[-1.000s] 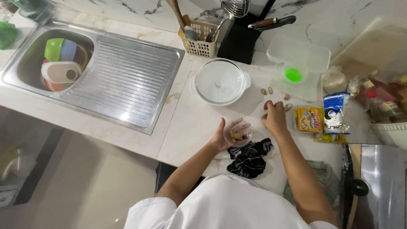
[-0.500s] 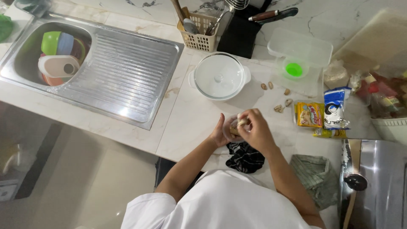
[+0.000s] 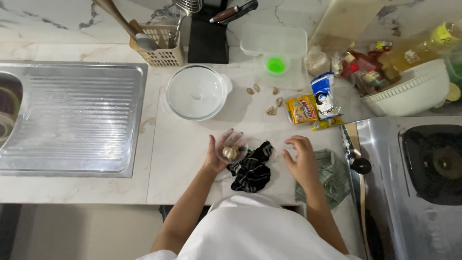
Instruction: The person cleans a kitchen counter with a cloth, then places a white bowl and a glass lid on the surface. They gather garlic cloves into a small glass bowl and arrange various packaged food items, including noodles and seasoning packets, on the counter.
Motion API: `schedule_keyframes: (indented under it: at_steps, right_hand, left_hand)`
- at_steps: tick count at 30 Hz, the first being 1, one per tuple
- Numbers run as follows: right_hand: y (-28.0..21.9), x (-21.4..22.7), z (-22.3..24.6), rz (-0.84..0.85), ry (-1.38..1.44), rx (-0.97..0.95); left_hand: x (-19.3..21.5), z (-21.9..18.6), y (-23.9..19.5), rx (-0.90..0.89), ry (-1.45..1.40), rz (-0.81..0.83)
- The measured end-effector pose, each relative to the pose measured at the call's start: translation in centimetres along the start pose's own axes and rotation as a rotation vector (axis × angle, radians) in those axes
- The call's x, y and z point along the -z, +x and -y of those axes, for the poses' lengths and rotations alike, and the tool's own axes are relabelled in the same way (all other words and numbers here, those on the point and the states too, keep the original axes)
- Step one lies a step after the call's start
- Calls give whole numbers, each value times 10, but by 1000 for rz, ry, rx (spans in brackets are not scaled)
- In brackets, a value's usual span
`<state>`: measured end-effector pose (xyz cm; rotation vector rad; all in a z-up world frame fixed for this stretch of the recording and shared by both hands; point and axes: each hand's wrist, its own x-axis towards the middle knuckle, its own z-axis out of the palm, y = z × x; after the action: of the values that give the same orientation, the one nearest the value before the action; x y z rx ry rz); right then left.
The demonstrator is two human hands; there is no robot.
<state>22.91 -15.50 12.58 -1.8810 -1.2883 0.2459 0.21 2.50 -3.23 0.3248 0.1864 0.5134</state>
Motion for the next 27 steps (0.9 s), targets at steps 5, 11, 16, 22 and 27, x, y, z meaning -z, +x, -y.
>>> schedule_keyframes:
  at_steps: [5, 11, 16, 22, 27]
  right_hand:
    - [-42, 23, -57, -76, -33, -51]
    - [-28, -4, -63, -9, 126, -115]
    - [37, -54, -52, 96, 125, -66]
    - [101, -110, -74, -68, -240, 293]
    - [106, -120, -80, 27, -283, 220]
  left_hand:
    - [-3, 0, 3, 10, -15, -1]
    - [-8, -2, 3, 26, 28, -15]
    - [-7, 1, 2, 8, 35, -18]
    - [-6, 3, -2, -40, 46, -31]
    - [-2, 4, -3, -42, 56, -20]
